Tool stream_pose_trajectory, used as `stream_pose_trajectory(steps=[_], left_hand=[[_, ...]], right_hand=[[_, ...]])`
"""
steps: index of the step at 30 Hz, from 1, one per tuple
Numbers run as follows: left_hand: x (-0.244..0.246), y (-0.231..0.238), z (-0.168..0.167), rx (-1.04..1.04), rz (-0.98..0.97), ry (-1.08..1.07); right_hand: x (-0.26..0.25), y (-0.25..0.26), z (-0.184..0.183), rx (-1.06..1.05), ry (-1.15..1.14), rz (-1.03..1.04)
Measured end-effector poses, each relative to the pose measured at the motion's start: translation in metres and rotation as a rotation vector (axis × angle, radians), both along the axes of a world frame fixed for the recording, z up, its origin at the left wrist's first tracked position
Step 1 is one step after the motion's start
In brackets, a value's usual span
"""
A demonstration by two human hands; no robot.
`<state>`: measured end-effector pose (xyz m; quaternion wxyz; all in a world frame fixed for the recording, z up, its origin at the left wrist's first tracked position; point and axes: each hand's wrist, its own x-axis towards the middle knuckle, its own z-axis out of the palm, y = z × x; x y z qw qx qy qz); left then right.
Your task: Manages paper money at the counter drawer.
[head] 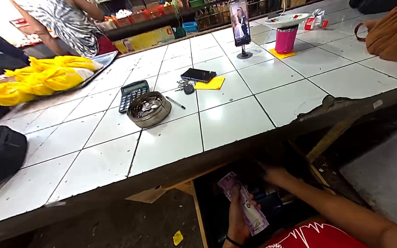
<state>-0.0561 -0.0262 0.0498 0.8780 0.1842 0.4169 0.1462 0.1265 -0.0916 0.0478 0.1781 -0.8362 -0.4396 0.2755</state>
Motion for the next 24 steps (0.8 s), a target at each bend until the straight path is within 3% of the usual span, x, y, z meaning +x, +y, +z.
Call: stream_pose_trajectory(steps=[6,10,12,17,20,24], left_hand=[[0.002,-0.004,-0.005,0.000,0.051,0.066],[0.005,-0.006,0.000,0.019,0.076,0.062],[0.006,-0.013,0.004,0.032,0.063,-0.148],[-0.004,-0.013,0.000,0.025,0.125,-0.499],[-0.020,-0.007,-0.004,0.013,0.077,-0.451],[-0.033,-0.005,-0.015,-0.055,0.103,-0.322]], right_hand=[[-0.014,0.001,0.005,0.051,-0.095,-0.029],[-0.042,-0.014,0.002,0.742,-0.356,0.065],[-0.064,-0.017,0.002,0.902,-0.323,0.223],[-0.081,-0.019,0.001,0.826,-0.052,0.291],[-0.082,-0.019,0.003,0.673,0.023,0.345],[-0.097,-0.021,-0.012,0.516,-0.108,0.576]])
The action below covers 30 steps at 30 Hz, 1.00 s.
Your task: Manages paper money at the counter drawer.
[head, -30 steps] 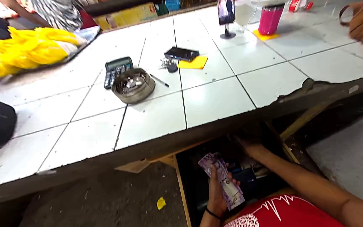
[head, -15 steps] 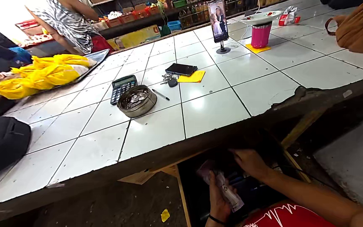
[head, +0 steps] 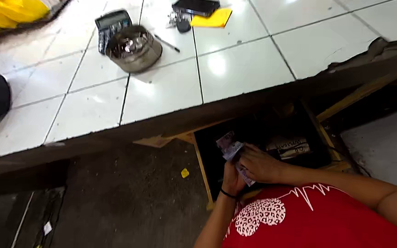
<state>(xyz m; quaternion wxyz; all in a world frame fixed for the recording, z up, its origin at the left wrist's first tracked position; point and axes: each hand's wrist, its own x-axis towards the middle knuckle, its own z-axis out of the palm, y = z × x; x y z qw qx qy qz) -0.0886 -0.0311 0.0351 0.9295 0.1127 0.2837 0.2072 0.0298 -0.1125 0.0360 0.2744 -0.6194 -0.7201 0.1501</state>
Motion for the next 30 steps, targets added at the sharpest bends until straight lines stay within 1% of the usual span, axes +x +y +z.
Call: stream_pose_trajectory(steps=[2,3,4,5,7,9,11,12,14,17,20,23,26,27,30], left_hand=[[-0.001,-0.001,-0.010,-0.017,0.040,0.082],[0.002,0.000,-0.012,0.000,0.044,0.172],[0.005,0.001,-0.013,0.015,0.042,0.241],[0.006,0.005,-0.013,0.013,0.038,0.263],[0.007,0.012,-0.015,0.000,0.039,0.257],[0.004,0.014,-0.017,0.008,0.012,0.232],[0.004,0.013,-0.017,0.008,-0.010,0.235],[0.005,0.013,-0.017,0.004,-0.017,0.246],[0.007,0.013,-0.016,0.000,-0.023,0.290],[0.008,0.015,-0.013,-0.019,-0.015,0.332],[0.007,0.017,-0.015,-0.041,-0.001,0.330],[0.008,0.018,-0.015,-0.052,0.016,0.348],[0.009,0.016,-0.015,-0.048,-0.018,0.334],[0.010,0.014,-0.015,-0.051,-0.028,0.330],[0.016,0.007,-0.012,-0.052,-0.039,0.284]], right_hand=[[0.001,0.000,0.006,-0.154,0.058,0.125],[0.004,0.001,0.010,-0.195,0.121,0.152],[0.008,0.002,0.013,-0.186,0.172,0.123],[0.014,0.005,0.014,-0.154,0.179,0.046],[0.039,0.019,0.011,-0.114,0.064,-0.177],[0.069,0.033,0.004,-0.263,-0.101,-0.347],[0.088,0.047,-0.007,-0.304,-0.206,-0.509],[0.093,0.053,-0.012,-0.298,-0.204,-0.600],[0.098,0.067,-0.019,-0.308,-0.096,-0.748],[0.102,0.077,-0.026,-0.235,-0.049,-0.860],[0.104,0.071,-0.024,-0.224,0.038,-0.861],[0.100,0.047,-0.014,-0.221,0.111,-0.874],[0.086,0.013,-0.002,-0.076,0.110,-0.874],[0.077,0.002,0.001,-0.004,0.072,-0.821],[0.036,-0.017,-0.006,0.230,-0.094,-0.480]])
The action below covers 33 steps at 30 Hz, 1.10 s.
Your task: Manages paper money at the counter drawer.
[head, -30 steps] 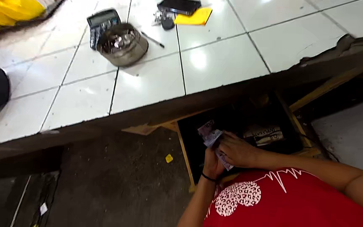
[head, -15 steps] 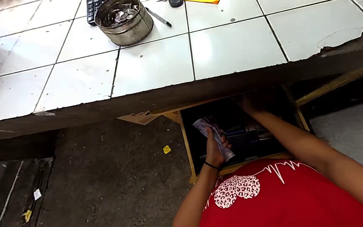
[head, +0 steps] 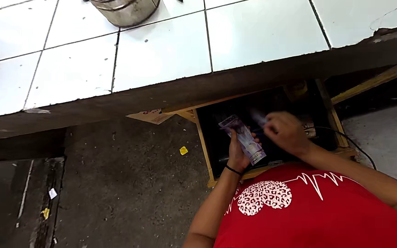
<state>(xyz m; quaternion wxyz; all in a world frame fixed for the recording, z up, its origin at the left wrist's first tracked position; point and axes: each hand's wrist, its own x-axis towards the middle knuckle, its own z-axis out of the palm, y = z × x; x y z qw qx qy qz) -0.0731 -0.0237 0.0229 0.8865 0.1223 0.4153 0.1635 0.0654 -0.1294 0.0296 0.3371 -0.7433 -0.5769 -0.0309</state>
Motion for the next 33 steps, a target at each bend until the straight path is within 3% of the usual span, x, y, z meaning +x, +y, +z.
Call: stream_pose_trajectory(steps=[3,8,11,21,26,29,33], left_hand=[[0.007,-0.008,0.008,-0.016,-0.010,-0.092],[-0.005,-0.014,0.004,0.097,-0.072,-0.328],[-0.007,-0.013,0.009,0.202,-0.107,-0.315],[0.021,0.007,0.028,0.062,0.052,-0.332],[0.030,-0.002,0.044,0.157,-0.012,-0.119],[0.029,0.000,0.037,0.241,-0.137,-0.172],[0.023,-0.001,0.033,0.493,-0.305,-0.197]], right_hand=[[-0.031,0.000,-0.013,0.062,-0.098,0.201],[-0.026,0.006,-0.003,0.066,-0.072,0.214],[-0.023,0.006,0.004,0.102,-0.076,0.213],[-0.012,-0.006,0.005,0.261,-0.251,0.258],[-0.013,-0.014,0.011,0.085,-0.092,0.433],[-0.012,-0.018,0.020,-0.098,0.082,0.499],[-0.004,-0.016,0.034,-0.255,0.135,0.538]])
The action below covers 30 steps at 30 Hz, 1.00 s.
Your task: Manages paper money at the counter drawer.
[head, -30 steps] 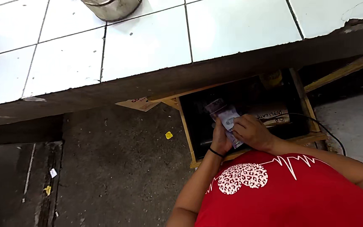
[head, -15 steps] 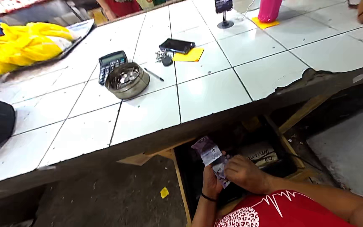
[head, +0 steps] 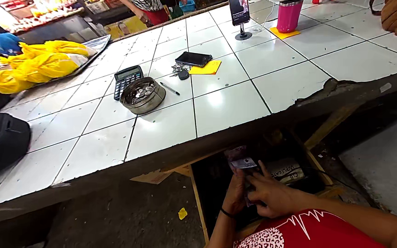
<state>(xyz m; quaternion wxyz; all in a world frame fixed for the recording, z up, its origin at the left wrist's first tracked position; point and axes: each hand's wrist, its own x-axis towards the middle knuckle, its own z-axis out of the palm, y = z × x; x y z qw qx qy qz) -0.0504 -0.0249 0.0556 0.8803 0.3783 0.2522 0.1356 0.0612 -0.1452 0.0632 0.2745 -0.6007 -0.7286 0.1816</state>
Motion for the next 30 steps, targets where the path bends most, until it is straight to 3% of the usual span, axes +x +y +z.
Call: stream_pose_trajectory(steps=[4,10,13,17,20,26,30], left_hand=[[-0.005,0.003,0.001,0.194,-0.136,0.007],[-0.015,0.019,0.013,0.129,-0.262,0.004],[-0.016,0.018,0.015,0.016,-0.154,-0.026],[-0.001,0.014,0.014,-0.255,0.113,-0.041],[0.013,0.010,0.019,-0.367,0.227,0.037],[0.017,-0.003,0.022,-0.169,0.223,0.093],[0.015,-0.005,0.020,0.049,0.162,0.120]], right_hand=[[0.011,0.003,0.010,-0.009,0.052,0.002],[0.030,0.004,0.028,-0.053,0.123,-0.038],[0.026,0.003,0.023,0.125,0.108,-0.089],[0.011,0.001,0.002,0.524,-0.147,-0.265],[0.002,-0.001,-0.012,0.571,-0.185,-0.203],[-0.002,-0.003,-0.010,0.244,-0.071,-0.097],[0.003,0.007,-0.008,0.315,-0.168,-0.284]])
